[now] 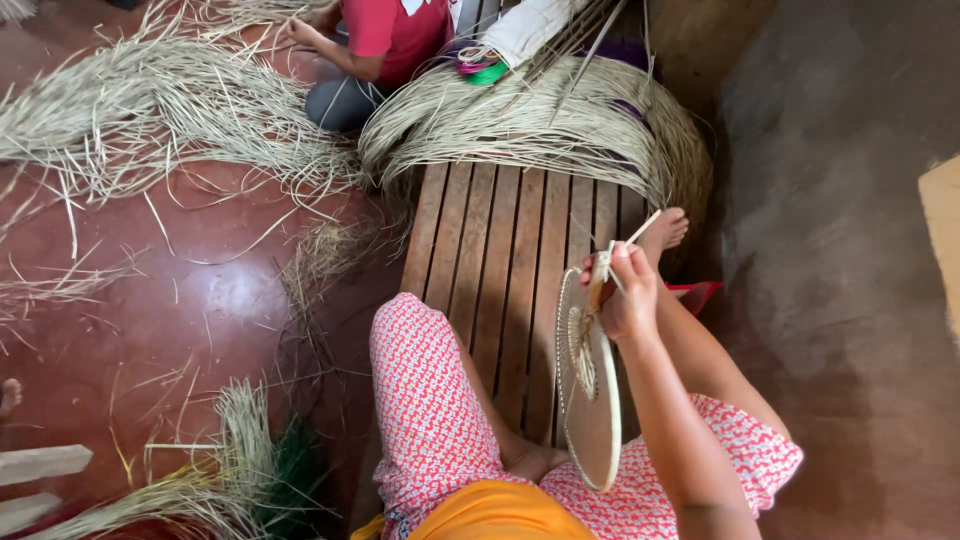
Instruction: Weaving a hand fan from dried plant fibers
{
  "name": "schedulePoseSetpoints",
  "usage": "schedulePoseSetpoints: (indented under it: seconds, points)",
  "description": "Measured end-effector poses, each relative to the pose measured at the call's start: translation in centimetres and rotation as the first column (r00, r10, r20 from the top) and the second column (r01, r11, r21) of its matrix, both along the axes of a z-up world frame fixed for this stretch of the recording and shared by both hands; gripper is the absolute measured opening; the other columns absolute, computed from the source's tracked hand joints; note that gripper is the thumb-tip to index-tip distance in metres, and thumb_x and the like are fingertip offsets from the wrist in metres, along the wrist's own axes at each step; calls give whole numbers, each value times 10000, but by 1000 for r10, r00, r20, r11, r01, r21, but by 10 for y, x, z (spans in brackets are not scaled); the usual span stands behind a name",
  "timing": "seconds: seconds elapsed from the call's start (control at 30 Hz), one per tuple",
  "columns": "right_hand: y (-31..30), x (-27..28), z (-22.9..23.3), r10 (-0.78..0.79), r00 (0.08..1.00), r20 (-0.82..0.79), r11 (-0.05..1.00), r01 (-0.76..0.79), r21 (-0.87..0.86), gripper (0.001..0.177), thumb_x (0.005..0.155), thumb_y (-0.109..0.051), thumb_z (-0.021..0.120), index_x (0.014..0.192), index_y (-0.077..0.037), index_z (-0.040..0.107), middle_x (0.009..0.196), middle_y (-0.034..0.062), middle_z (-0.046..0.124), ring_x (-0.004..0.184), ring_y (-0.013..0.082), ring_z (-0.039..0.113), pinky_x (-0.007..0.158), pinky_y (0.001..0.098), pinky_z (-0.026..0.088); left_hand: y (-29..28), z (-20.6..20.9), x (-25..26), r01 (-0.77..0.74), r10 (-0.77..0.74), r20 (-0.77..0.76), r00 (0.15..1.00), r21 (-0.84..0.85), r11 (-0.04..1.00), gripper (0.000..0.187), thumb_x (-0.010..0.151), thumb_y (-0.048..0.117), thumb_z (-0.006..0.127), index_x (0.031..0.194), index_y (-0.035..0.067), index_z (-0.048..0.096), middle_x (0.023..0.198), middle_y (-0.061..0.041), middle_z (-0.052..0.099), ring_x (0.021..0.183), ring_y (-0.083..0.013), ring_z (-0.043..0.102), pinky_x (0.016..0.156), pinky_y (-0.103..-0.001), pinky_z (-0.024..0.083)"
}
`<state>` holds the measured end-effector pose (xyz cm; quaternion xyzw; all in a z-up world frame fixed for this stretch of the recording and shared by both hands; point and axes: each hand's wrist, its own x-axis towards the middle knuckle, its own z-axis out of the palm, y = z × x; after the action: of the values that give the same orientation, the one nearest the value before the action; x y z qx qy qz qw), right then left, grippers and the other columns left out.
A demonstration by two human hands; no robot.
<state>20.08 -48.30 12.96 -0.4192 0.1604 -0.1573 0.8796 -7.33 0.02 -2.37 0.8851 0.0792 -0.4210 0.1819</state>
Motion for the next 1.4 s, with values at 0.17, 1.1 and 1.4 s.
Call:
schedulePoseSetpoints:
  seconds: [0.17,1.1,1.4]
  points:
    - [30,5,-24,-17,1000,-3,999,18,33,108,1074,-213,584,1052,-117,539,811,248,680,619,335,727,545,395,626,12,12,53,158,-157,-38,987,30,987,269,923,358,617,1059,129,659,1080,-143,748,955,-338,742,802,-470,557]
    - [75,-9,-22,-150,987,51,979,142,147,103,1027,-176,676,1033,-97,611,835,45,615,664,62,580,486,148,501,-296,201,312,512,517,635,573,-771,379,82,1020,137,668,1030,87,732,761,-100,724,613,-157,708,570,-291,588]
    - [62,2,-40,-130,988,84,977,114,178,136,1033,-187,644,1074,-80,571,920,197,715,765,339,780,620,405,682,-260,138,362,341,638,731,243,-680,649,60,952,60,705,1007,61,680,858,-169,725,768,-297,742,670,-374,591]
